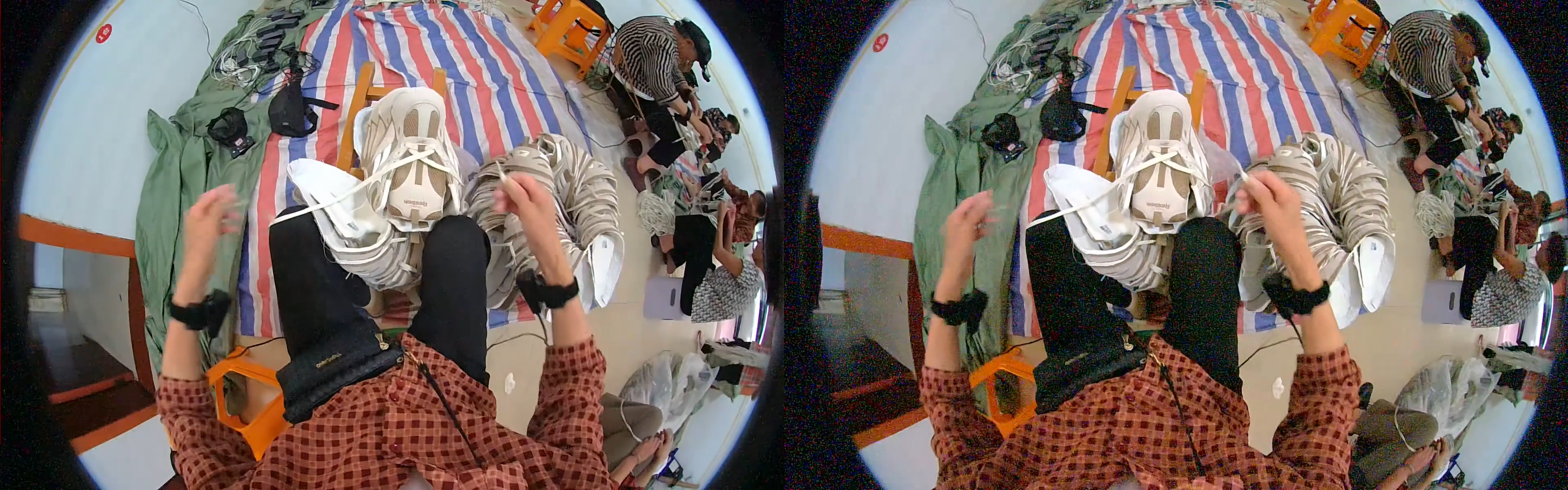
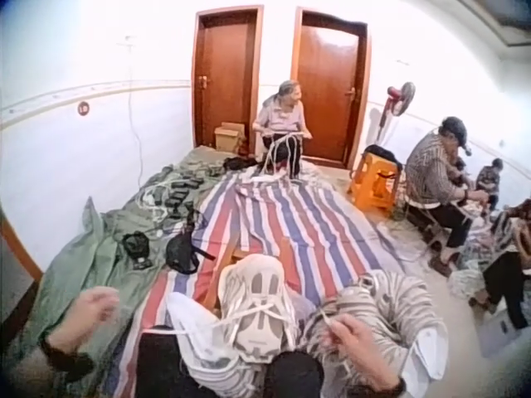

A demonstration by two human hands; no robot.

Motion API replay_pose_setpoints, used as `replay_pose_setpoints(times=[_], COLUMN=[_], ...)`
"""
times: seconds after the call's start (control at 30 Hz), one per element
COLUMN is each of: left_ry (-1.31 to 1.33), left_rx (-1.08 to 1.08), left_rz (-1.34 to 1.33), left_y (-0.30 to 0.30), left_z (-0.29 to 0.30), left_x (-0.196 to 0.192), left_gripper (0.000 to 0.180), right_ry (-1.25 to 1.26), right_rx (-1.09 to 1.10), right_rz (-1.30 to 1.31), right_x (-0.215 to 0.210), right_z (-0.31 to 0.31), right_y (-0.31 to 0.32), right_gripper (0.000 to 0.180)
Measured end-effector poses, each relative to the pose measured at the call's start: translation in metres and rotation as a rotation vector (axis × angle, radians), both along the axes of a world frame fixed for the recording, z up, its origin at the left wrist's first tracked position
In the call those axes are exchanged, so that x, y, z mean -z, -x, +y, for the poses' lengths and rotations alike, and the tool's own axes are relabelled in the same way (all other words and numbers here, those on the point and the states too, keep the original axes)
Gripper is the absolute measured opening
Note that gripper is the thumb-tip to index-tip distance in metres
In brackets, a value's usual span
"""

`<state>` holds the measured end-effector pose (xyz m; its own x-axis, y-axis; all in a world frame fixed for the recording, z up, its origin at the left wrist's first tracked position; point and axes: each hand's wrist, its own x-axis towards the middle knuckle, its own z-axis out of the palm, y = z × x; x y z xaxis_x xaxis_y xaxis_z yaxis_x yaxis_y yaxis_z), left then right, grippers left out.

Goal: Lacing multiple pairs of white and beige sneakers in a workshop environment.

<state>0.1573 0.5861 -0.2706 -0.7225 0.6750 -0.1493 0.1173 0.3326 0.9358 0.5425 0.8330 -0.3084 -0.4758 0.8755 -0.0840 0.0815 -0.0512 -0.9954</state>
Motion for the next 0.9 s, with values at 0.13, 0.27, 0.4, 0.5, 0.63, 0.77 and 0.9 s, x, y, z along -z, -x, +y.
replay_pose_setpoints(times=[0.13, 0.27, 0.4, 0.5, 0.63, 0.77, 0.9], left_ry=[-0.064, -0.081, -0.056, -0.136, -0.132, -0.008, 0.028], left_rx=[0.447, 0.467, 0.487, 0.502, 0.55, 0.794, 0.84], left_rz=[0.116, 0.151, 0.417, 0.753, 1.024, 1.321, 1.259], left_y=[-0.054, -0.088, -0.093, -0.098, -0.109, -0.122, -0.114], left_z=[0.08, 0.129, 0.161, 0.174, 0.18, 0.189, 0.201], left_x=[0.01, 0.02, 0.044, 0.055, 0.047, 0.028, 0.035], left_gripper=[0.017, 0.014, 0.01, 0.01, 0.009, 0.009, 0.01], right_ry=[0.057, 0.064, 0.036, -0.002, -0.037, -0.17, -0.401], right_rx=[-0.006, 0.051, 0.024, 0.031, 0.073, 0.02, 0.06], right_rz=[0.122, 0.064, -0.085, 0.036, 0.005, -0.137, -0.296], right_x=[0.02, 0.029, 0.027, 0.032, 0.038, 0.04, 0.032], right_z=[0.019, 0.018, 0.019, 0.023, 0.033, 0.04, 0.037], right_y=[0.039, 0.058, 0.064, 0.07, 0.073, 0.078, 0.086], right_gripper=[0.017, 0.016, 0.017, 0.024, 0.028, 0.031, 0.033])
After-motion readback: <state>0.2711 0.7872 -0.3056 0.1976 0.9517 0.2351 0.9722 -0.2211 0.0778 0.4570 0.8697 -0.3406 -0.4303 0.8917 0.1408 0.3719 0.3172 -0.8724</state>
